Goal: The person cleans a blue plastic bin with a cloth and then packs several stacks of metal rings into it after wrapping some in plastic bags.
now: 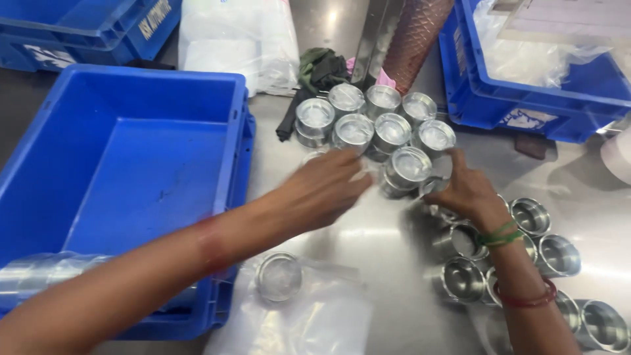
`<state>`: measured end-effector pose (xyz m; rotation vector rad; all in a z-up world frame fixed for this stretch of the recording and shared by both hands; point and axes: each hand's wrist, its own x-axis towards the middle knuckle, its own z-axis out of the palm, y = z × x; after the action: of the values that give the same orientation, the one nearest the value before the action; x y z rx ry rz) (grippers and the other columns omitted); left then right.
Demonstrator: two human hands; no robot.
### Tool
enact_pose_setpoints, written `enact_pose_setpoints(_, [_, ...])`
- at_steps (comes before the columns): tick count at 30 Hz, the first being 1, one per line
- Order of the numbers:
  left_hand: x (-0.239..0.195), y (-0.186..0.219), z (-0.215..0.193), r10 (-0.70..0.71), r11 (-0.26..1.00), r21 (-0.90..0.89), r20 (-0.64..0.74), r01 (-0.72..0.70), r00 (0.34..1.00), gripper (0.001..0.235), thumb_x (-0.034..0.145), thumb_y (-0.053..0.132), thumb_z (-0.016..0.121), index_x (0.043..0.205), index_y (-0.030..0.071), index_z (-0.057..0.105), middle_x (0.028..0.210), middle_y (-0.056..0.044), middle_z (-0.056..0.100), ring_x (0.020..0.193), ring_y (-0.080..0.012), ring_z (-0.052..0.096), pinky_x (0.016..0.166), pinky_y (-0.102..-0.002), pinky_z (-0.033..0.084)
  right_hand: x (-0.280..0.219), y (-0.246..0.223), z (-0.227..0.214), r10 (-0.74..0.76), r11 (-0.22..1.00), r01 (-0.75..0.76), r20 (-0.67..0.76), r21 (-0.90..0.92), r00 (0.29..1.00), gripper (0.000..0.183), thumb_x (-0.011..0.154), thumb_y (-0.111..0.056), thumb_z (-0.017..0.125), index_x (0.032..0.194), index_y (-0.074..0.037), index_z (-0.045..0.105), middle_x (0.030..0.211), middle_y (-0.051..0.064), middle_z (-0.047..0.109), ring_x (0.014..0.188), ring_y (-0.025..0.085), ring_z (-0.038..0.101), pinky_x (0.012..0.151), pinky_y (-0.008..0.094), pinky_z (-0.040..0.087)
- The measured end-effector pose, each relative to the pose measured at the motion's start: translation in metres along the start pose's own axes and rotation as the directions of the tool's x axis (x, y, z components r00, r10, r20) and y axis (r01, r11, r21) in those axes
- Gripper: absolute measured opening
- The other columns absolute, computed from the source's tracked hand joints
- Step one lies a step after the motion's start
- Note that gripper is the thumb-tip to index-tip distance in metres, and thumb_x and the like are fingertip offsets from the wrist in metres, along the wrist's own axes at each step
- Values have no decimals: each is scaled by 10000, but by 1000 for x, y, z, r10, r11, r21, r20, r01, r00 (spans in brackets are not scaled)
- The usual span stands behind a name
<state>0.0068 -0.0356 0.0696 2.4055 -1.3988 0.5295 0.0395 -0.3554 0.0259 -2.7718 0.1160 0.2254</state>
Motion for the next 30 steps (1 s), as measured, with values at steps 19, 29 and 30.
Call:
enact_pose_setpoints(19, [80, -33, 179, 132, 902, 297, 500, -313, 856, 287, 954, 299, 577, 1196, 180, 675, 1263, -31, 615, 1197, -259, 578, 877, -398, 521, -42, -49, 14, -174, 976, 205, 298, -78, 939, 936, 675, -495, 831, 1346, 0, 407, 1061, 272, 720, 1013, 422, 720, 907, 457, 574])
enact_pose_setpoints(29, [-15, -15, 117, -35, 974, 214, 465, -74, 884, 312, 853, 175, 710, 1158, 114, 687, 1068, -104, 700, 994, -335, 667, 743, -419, 590, -45, -77, 28, -102, 915, 226, 350, -333, 931, 850, 676, -424, 822, 1352, -36, 483, 1132, 267, 707, 1078, 431, 691, 943, 461, 567])
enact_pose_setpoints(30, [-25, -18, 108, -33, 982, 182, 446, -54, 894, 231, 857, 157, 718, 1080, 96, 716, 1072, -102, 696, 1000, -325, 667, 767, -410, 590, -45, -85, 14, -65, 913, 215, 397, -347, 915, 881, 653, -440, 833, 1371, -61, 489, 1169, 248, 697, 1104, 416, 684, 958, 455, 561])
